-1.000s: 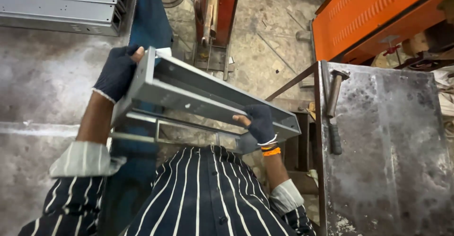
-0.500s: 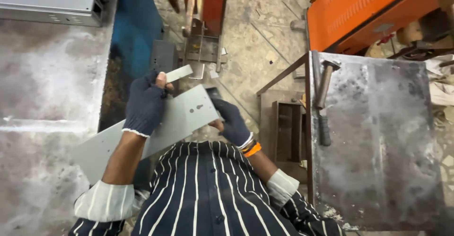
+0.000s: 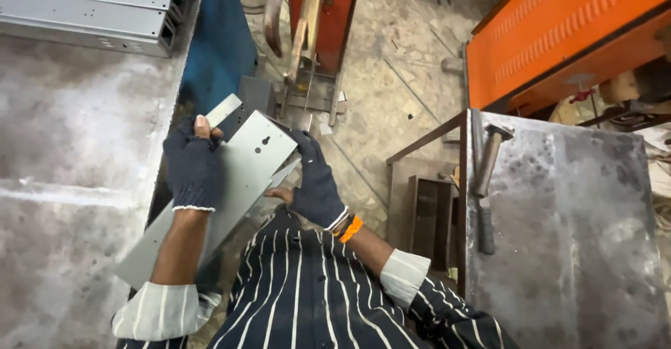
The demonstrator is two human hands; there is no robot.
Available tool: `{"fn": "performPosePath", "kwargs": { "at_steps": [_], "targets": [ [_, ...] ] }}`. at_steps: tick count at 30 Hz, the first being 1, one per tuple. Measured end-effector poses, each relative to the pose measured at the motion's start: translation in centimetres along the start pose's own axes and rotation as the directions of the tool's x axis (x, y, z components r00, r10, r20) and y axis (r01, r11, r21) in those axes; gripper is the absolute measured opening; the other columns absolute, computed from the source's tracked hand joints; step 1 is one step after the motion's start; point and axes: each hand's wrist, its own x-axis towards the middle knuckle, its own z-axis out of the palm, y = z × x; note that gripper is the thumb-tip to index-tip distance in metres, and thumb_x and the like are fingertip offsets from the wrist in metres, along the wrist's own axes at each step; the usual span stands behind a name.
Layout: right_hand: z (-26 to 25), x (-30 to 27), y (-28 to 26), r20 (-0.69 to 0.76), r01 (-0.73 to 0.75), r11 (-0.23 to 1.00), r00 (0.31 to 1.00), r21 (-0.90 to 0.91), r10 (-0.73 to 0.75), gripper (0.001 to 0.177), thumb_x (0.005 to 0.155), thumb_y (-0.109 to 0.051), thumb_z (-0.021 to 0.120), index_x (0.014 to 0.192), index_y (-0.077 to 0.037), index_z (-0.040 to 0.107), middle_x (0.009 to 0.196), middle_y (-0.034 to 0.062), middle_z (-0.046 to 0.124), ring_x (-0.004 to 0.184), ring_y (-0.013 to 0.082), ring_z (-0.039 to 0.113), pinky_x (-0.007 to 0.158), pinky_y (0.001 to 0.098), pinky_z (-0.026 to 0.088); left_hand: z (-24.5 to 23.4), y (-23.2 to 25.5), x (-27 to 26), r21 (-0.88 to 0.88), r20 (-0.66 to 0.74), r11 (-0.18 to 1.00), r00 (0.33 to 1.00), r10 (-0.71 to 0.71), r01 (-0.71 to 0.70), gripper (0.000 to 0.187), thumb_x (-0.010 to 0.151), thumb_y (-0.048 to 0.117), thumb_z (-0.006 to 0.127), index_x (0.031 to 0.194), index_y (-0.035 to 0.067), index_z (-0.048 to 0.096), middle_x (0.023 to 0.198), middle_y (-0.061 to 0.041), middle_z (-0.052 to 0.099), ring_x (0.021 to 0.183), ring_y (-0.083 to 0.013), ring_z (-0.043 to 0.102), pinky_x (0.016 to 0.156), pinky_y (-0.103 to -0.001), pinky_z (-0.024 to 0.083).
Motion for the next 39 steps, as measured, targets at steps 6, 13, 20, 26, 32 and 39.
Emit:
{"fn": "performPosePath", "kwargs": {
  "at_steps": [6,13,20,26,32,39],
  "targets": [
    [1.3,3.4,1.8,-0.085,-0.078,0.997,0.993,0.019,0.079,0.096,0.072,-0.016,0.088,0.155,-0.004,0.042,0.151,0.0223,0.052,0.142,0.0381,0.056,0.119,0.0430,0.049,0.4,-0.2,3.9,-0.116,0.127,0.983,0.983,-0.129,0.144,0.037,0.108,0.031,0.057,0.087,0.003,0.068,0.078,0.002,0.063,0.070,-0.0075,0.050,0.064,-0.026,0.040],
    [0.8,7.9,1.6,-0.186,0.015,0.997,0.982,-0.078,-0.030,0.089,0.073,-0.007,0.091,0.149,-0.002,0.046,0.147,0.0206,0.055,0.142,0.0389,0.050,0.117,0.0448,0.044,1.7,-0.9,9.5,-0.304,0.324,0.951,0.945,0.040,0.064,0.032,0.110,0.027,0.059,0.095,0.000,0.065,0.084,0.001,0.064,0.078,-0.0065,0.055,0.074,-0.024,0.045],
    [1.2,10.9,4.9,-0.279,-0.073,0.990,0.955,0.117,0.103,0.069,0.078,0.002,0.085,0.141,-0.003,0.058,0.137,0.0149,0.066,0.129,0.0283,0.066,0.112,0.0385,0.053,4.9,-3.8,15.5,-0.559,0.365,0.708,0.895,-0.258,0.432,0.022,0.105,0.019,0.061,0.089,0.004,0.062,0.083,-0.003,0.061,0.078,-0.0150,0.059,0.077,-0.029,0.053],
    [1.3,12.7,6.8,-0.299,-0.099,0.990,0.946,0.103,0.126,0.073,0.069,-0.003,0.090,0.134,-0.002,0.057,0.129,0.0134,0.066,0.120,0.0262,0.068,0.105,0.0377,0.056,5.7,-3.9,17.9,-0.494,0.369,0.770,0.899,-0.235,0.404,0.029,0.106,0.023,0.059,0.085,0.004,0.063,0.079,-0.005,0.059,0.073,-0.0164,0.055,0.072,-0.030,0.047],
    [1.8,13.6,7.7,-0.314,-0.149,0.984,0.933,0.103,0.174,0.073,0.070,-0.007,0.094,0.133,-0.003,0.058,0.125,0.0122,0.068,0.116,0.0246,0.070,0.102,0.0369,0.057,7.0,-4.8,18.9,-0.541,0.337,0.705,0.887,-0.317,0.458,0.026,0.104,0.020,0.062,0.084,0.004,0.063,0.079,-0.006,0.063,0.074,-0.0169,0.058,0.074,-0.029,0.050],
    [1.2,14.1,7.6,-0.264,-0.109,0.984,0.954,0.143,0.144,0.067,0.076,-0.006,0.088,0.136,-0.003,0.059,0.128,0.0127,0.066,0.119,0.0244,0.069,0.102,0.0364,0.057,6.0,-2.9,17.7,-0.401,0.399,0.849,0.900,-0.178,0.345,0.029,0.108,0.023,0.058,0.087,0.003,0.062,0.080,-0.004,0.060,0.071,-0.0116,0.051,0.068,-0.026,0.042]
  ]
}}
